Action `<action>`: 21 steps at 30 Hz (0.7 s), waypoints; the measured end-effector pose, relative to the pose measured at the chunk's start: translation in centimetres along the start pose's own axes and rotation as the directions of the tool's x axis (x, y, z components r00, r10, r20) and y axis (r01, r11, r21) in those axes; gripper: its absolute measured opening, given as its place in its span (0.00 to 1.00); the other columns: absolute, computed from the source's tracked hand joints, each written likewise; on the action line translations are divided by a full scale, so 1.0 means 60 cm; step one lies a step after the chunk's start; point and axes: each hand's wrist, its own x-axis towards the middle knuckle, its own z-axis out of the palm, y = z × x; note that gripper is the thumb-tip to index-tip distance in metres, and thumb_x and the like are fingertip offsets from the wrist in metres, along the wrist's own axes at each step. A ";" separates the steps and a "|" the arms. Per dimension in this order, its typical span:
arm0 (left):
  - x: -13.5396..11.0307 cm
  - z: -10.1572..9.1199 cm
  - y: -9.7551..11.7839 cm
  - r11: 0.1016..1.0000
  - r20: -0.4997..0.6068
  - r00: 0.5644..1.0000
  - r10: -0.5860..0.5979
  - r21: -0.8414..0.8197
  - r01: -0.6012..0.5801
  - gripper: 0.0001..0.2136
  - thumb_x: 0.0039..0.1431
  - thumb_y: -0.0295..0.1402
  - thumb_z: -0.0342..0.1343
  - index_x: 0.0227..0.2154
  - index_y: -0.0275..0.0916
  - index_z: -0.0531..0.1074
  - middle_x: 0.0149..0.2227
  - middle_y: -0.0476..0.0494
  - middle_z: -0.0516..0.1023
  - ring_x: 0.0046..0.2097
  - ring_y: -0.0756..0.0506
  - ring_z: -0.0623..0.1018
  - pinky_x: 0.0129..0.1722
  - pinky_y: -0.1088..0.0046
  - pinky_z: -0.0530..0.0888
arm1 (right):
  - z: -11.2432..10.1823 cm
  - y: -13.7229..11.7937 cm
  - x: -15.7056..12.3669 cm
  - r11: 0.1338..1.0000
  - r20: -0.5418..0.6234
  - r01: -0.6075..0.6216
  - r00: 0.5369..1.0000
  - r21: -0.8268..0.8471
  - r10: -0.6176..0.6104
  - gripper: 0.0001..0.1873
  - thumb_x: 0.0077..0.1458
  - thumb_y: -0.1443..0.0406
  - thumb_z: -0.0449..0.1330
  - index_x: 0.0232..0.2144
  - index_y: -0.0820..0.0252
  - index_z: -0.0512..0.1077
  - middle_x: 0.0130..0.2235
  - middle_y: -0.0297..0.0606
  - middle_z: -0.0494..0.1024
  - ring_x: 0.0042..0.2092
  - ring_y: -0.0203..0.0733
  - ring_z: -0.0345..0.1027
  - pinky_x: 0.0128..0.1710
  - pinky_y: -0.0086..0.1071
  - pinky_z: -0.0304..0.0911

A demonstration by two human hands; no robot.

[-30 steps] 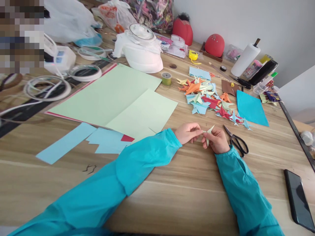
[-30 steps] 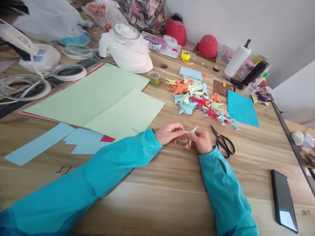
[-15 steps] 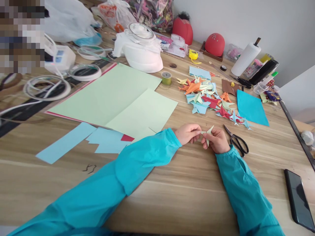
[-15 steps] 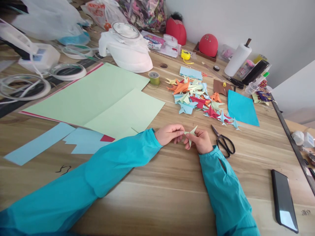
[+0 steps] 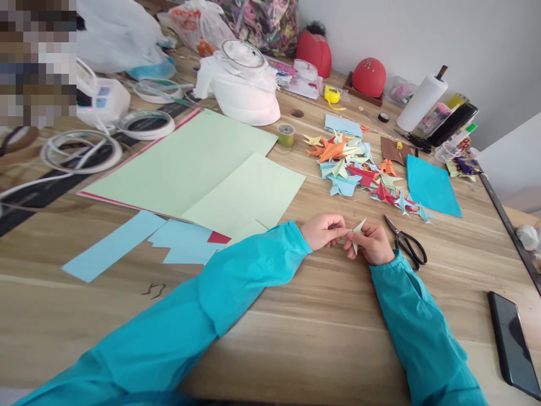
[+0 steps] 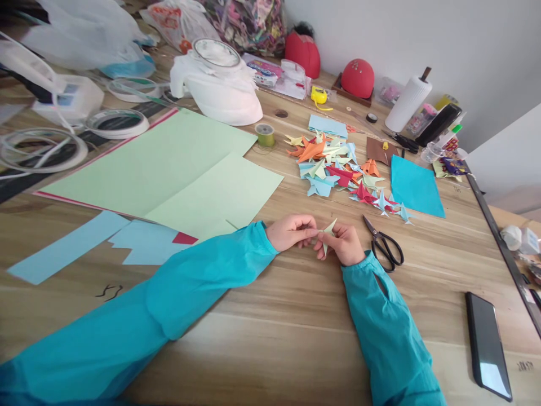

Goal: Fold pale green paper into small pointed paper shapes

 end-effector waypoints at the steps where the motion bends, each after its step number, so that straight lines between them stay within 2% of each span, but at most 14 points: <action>1: 0.000 0.000 -0.001 1.000 0.005 1.000 0.002 -0.004 -0.002 0.11 0.52 0.38 0.53 0.23 0.35 0.64 0.16 0.54 0.64 0.19 0.54 0.66 0.18 0.81 0.63 | 0.000 0.000 0.000 1.000 0.001 -0.001 1.000 -0.003 0.001 0.09 0.44 0.62 0.64 0.24 0.65 0.72 0.20 0.35 0.76 0.16 0.34 0.67 0.13 0.25 0.62; 6: 0.002 -0.001 -0.005 0.999 0.009 1.000 -0.004 -0.036 0.005 0.10 0.52 0.36 0.54 0.22 0.35 0.64 0.16 0.53 0.65 0.19 0.55 0.66 0.18 0.81 0.64 | 0.004 -0.002 0.000 1.000 -0.021 -0.004 1.000 -0.014 0.004 0.10 0.43 0.62 0.65 0.23 0.65 0.72 0.20 0.35 0.76 0.16 0.34 0.67 0.14 0.25 0.63; 15: 0.003 -0.007 0.001 0.983 -0.080 0.996 -0.032 -0.184 0.017 0.12 0.49 0.39 0.57 0.22 0.35 0.63 0.16 0.53 0.66 0.18 0.54 0.68 0.16 0.81 0.66 | 0.003 -0.011 0.000 0.996 -0.076 -0.053 0.995 0.070 0.058 0.13 0.42 0.59 0.65 0.23 0.63 0.71 0.21 0.36 0.77 0.17 0.35 0.68 0.15 0.25 0.65; 21: 0.003 -0.005 0.001 0.984 -0.078 0.996 -0.036 -0.178 0.021 0.11 0.50 0.38 0.56 0.23 0.34 0.66 0.18 0.51 0.68 0.20 0.53 0.69 0.16 0.81 0.67 | 0.003 -0.008 0.001 0.997 -0.067 -0.048 0.996 0.054 0.052 0.12 0.43 0.59 0.65 0.22 0.63 0.71 0.20 0.36 0.76 0.16 0.34 0.67 0.13 0.24 0.64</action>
